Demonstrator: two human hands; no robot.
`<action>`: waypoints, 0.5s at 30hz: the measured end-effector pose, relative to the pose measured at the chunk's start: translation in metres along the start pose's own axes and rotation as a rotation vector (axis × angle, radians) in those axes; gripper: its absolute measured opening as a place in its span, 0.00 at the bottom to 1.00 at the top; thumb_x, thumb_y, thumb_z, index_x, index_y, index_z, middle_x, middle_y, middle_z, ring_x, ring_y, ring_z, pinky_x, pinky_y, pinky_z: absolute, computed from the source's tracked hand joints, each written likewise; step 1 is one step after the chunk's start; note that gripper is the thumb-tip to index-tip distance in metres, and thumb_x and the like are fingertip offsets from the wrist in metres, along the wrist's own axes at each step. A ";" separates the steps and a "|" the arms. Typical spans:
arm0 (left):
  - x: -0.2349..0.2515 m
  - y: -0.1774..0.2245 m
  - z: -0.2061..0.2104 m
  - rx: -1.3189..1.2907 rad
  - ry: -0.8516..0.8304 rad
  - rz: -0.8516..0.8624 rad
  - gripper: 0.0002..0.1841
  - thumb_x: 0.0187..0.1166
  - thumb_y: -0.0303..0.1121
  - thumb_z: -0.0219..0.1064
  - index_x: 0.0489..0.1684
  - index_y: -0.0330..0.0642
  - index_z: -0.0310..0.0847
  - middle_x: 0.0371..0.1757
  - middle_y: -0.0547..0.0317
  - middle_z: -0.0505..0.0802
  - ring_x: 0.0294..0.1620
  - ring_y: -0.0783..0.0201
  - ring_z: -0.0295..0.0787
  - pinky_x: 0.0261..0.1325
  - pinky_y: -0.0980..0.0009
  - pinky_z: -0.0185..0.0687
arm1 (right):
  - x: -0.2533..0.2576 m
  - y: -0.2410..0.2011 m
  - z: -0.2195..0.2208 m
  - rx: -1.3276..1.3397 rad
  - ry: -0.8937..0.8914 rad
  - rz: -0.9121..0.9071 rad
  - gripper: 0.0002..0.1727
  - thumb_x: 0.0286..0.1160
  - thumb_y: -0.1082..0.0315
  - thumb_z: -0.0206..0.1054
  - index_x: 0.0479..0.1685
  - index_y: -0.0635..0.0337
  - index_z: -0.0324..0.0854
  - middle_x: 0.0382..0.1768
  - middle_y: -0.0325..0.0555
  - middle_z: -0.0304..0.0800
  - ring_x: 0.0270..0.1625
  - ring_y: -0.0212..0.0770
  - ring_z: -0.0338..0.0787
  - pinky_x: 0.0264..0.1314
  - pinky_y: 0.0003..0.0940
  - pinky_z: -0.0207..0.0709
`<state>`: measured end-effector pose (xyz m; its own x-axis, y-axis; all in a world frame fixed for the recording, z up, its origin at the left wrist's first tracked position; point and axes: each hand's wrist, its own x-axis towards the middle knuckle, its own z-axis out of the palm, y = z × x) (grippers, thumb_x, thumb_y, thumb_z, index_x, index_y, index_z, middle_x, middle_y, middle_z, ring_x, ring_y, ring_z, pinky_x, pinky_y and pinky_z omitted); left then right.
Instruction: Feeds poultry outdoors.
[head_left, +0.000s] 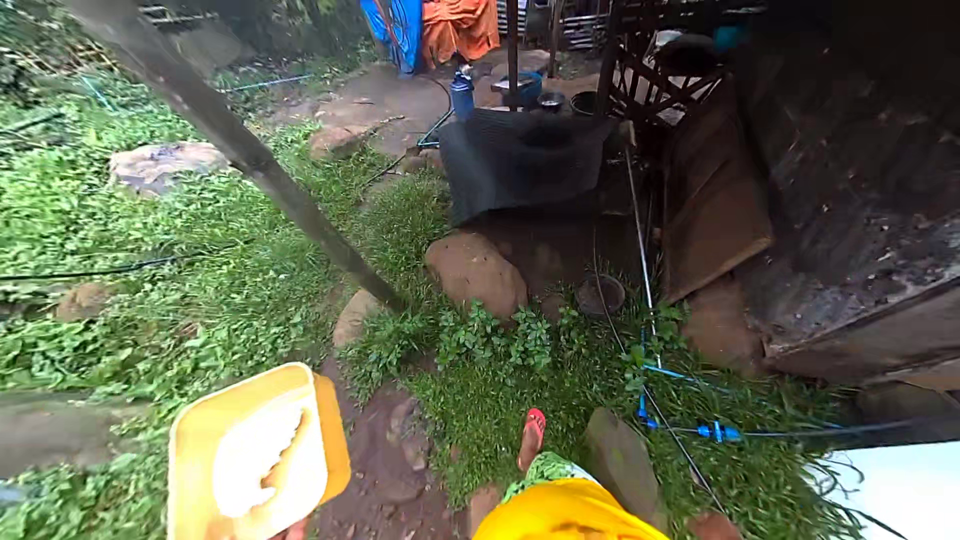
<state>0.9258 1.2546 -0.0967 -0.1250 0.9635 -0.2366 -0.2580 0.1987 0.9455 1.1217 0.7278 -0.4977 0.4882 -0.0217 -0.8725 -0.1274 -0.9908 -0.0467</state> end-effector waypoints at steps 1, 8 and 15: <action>0.035 -0.017 0.009 -0.029 -0.002 0.001 0.19 0.93 0.32 0.33 0.77 0.36 0.55 0.62 0.48 0.79 0.58 0.61 0.84 0.59 0.64 0.84 | 0.020 -0.026 -0.021 0.000 0.035 -0.032 0.38 0.86 0.39 0.58 0.74 0.67 0.80 0.75 0.66 0.81 0.82 0.63 0.76 0.86 0.64 0.65; 0.180 -0.078 0.082 0.036 0.017 -0.034 0.21 0.93 0.39 0.39 0.79 0.45 0.59 0.68 0.44 0.81 0.60 0.49 0.87 0.54 0.47 0.88 | 0.018 -0.274 -0.224 0.178 0.254 -0.319 0.35 0.83 0.44 0.64 0.80 0.61 0.75 0.73 0.66 0.81 0.77 0.65 0.80 0.81 0.67 0.70; 0.250 -0.102 0.198 0.181 -0.052 -0.090 0.22 0.93 0.41 0.39 0.82 0.46 0.59 0.67 0.44 0.84 0.55 0.49 0.90 0.49 0.48 0.89 | 0.040 -0.378 -0.326 0.365 0.365 -0.398 0.35 0.80 0.46 0.69 0.82 0.56 0.74 0.80 0.61 0.75 0.72 0.57 0.86 0.75 0.56 0.80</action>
<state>1.1101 1.5108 -0.2082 -0.0587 0.9475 -0.3142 -0.0886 0.3086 0.9471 1.4704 1.0579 -0.3563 0.8124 0.2297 -0.5359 -0.1297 -0.8249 -0.5502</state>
